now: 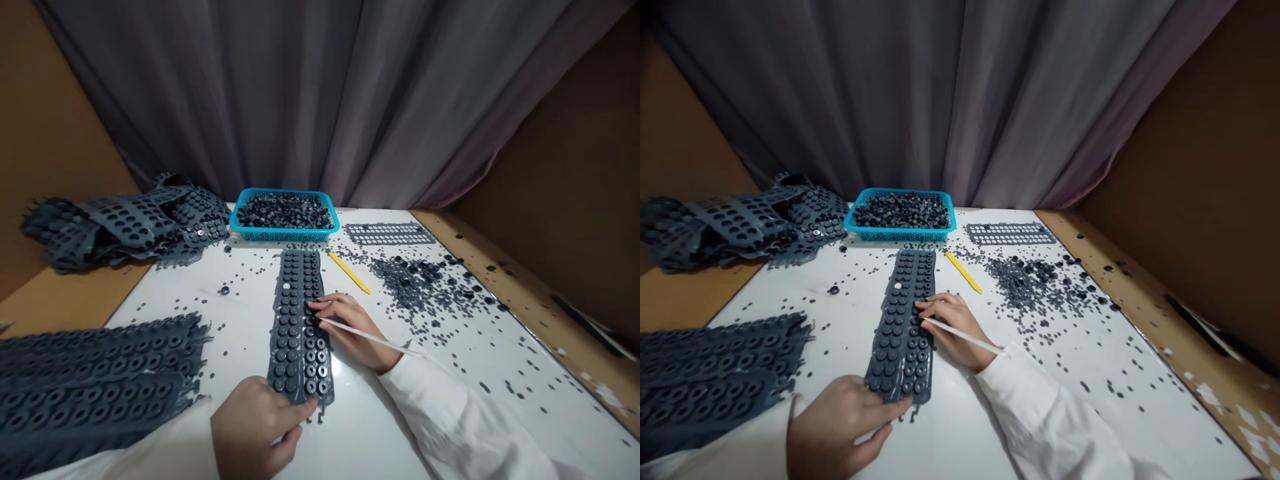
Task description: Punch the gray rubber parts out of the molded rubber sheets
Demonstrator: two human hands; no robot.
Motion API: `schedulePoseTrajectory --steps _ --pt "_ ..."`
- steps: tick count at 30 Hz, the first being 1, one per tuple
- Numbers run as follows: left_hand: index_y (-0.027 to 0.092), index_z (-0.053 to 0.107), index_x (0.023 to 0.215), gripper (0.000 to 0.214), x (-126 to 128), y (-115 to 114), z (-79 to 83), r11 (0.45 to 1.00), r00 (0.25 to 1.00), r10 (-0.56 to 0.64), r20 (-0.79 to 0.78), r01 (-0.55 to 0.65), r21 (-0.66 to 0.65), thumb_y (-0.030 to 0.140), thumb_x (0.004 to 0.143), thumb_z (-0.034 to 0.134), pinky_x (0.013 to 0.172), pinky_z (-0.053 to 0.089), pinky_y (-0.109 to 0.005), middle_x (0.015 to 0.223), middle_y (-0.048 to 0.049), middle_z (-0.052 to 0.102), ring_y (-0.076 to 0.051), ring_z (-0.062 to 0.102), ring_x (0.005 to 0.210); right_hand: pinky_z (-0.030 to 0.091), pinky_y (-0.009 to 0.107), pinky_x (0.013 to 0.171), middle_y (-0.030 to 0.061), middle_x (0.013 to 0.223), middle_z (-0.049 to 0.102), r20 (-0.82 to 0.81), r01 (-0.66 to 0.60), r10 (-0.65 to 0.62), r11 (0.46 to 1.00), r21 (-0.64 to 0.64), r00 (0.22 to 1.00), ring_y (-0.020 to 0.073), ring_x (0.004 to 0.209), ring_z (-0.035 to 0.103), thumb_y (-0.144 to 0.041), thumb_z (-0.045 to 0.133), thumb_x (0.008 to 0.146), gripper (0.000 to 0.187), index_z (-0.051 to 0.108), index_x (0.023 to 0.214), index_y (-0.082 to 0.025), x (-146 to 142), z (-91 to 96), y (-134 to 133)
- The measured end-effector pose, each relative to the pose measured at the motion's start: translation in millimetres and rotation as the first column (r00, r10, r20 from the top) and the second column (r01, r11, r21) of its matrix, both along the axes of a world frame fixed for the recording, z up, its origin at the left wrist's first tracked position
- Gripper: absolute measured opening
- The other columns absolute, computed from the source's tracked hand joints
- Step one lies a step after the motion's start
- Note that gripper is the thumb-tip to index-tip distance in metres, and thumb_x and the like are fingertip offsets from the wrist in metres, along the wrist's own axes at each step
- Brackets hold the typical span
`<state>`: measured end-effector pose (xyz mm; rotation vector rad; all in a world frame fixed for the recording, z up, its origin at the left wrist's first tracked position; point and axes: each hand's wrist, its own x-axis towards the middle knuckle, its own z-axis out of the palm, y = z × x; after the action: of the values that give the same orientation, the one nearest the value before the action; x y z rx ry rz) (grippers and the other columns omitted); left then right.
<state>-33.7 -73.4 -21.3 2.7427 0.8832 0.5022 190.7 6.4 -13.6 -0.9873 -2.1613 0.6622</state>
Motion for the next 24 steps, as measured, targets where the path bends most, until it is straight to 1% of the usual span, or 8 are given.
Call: schedulePoseTrajectory --steps 4,7,12,14,16,19,21,24 --pt "0.025 0.06 0.106 0.037 0 0 1.1 1.0 1.0 -0.006 -0.014 0.006 -0.021 0.013 0.073 0.048 0.051 0.042 -0.026 0.061 0.0039 0.067 -0.015 0.059 0.049 0.042 0.041 0.088 0.0073 0.108 0.067 0.073 0.004 -0.008 0.998 0.056 0.997 0.0217 0.107 0.054 -0.027 0.053 0.087 0.01 0.059 0.092 -0.022 -1 0.7 2" --pt "0.024 0.059 0.106 0.037 -1 0 1.2 1.0 1.0 -0.015 -0.02 0.014 -0.027 0.013 0.073 0.048 0.05 0.041 -0.027 0.061 0.0038 0.066 -0.016 0.059 0.048 0.042 0.039 0.085 0.0065 0.108 0.067 0.15 -0.002 -0.019 0.99 0.138 0.989 0.0214 0.104 0.055 -0.026 0.053 0.087 0.01 0.06 0.092 -0.021 -2 -1.3 4" --pt "0.024 0.058 0.107 0.037 -1 1 1.6 0.999 0.999 -0.033 -0.027 0.032 -0.027 0.013 0.074 0.047 0.05 0.041 -0.028 0.061 0.0038 0.066 -0.016 0.059 0.049 0.042 0.036 0.076 0.0052 0.108 0.067 0.249 -0.016 -0.077 0.936 0.351 0.965 0.0202 0.092 0.058 -0.022 0.049 0.09 0.011 0.06 0.09 -0.02 -4 -8.0 13" --pt "0.025 0.058 0.107 0.037 -1 2 2.0 0.999 0.999 -0.03 -0.041 0.028 -0.031 0.013 0.074 0.047 0.05 0.041 -0.029 0.062 0.004 0.066 -0.016 0.06 0.049 0.042 0.036 0.073 0.0063 0.107 0.067 0.255 0.012 -0.122 0.918 0.396 0.959 0.0202 0.087 0.059 -0.021 0.047 0.091 0.012 0.059 0.09 -0.019 -4 -8.8 17" --pt "0.025 0.058 0.108 0.037 -1 2 1.9 0.999 0.998 -0.028 -0.05 0.026 -0.039 0.014 0.074 0.047 0.051 0.042 -0.029 0.062 0.0041 0.067 -0.016 0.06 0.05 0.043 0.036 0.072 0.0079 0.106 0.067 0.219 0.087 -0.182 0.92 0.383 0.959 0.0206 0.086 0.059 -0.021 0.046 0.091 0.012 0.058 0.087 -0.019 -3 -7.7 20" --pt "0.025 0.057 0.109 0.038 -2 2 1.2 0.998 0.998 -0.045 -0.054 0.043 -0.044 0.014 0.075 0.047 0.05 0.041 -0.03 0.064 0.0042 0.067 -0.017 0.061 0.05 0.046 0.036 0.076 0.0096 0.102 0.067 0.083 0.204 -0.233 0.943 0.264 0.969 0.0206 0.091 0.059 -0.022 0.047 0.09 0.01 0.056 0.087 -0.019 -1 -3.9 21" --pt "0.025 0.057 0.109 0.038 -2 1 1.0 0.998 0.998 -0.05 -0.048 0.048 -0.034 0.014 0.074 0.047 0.049 0.04 -0.029 0.063 0.0043 0.067 -0.017 0.06 0.049 0.047 0.036 0.08 0.0099 0.101 0.066 0.004 0.189 -0.193 0.965 0.181 0.981 0.0204 0.095 0.059 -0.022 0.049 0.089 0.008 0.056 0.089 -0.019 -1 -1.4 19" --pt "0.024 0.058 0.108 0.038 -1 1 2.1 0.999 0.999 -0.038 -0.036 0.037 -0.029 0.014 0.074 0.047 0.047 0.039 -0.029 0.061 0.0041 0.066 -0.017 0.059 0.047 0.046 0.038 0.084 0.0097 0.106 0.066 -0.002 0.088 -0.089 0.988 0.123 0.996 0.0209 0.101 0.057 -0.024 0.05 0.088 0.006 0.056 0.089 -0.021 -4 0.3 15"
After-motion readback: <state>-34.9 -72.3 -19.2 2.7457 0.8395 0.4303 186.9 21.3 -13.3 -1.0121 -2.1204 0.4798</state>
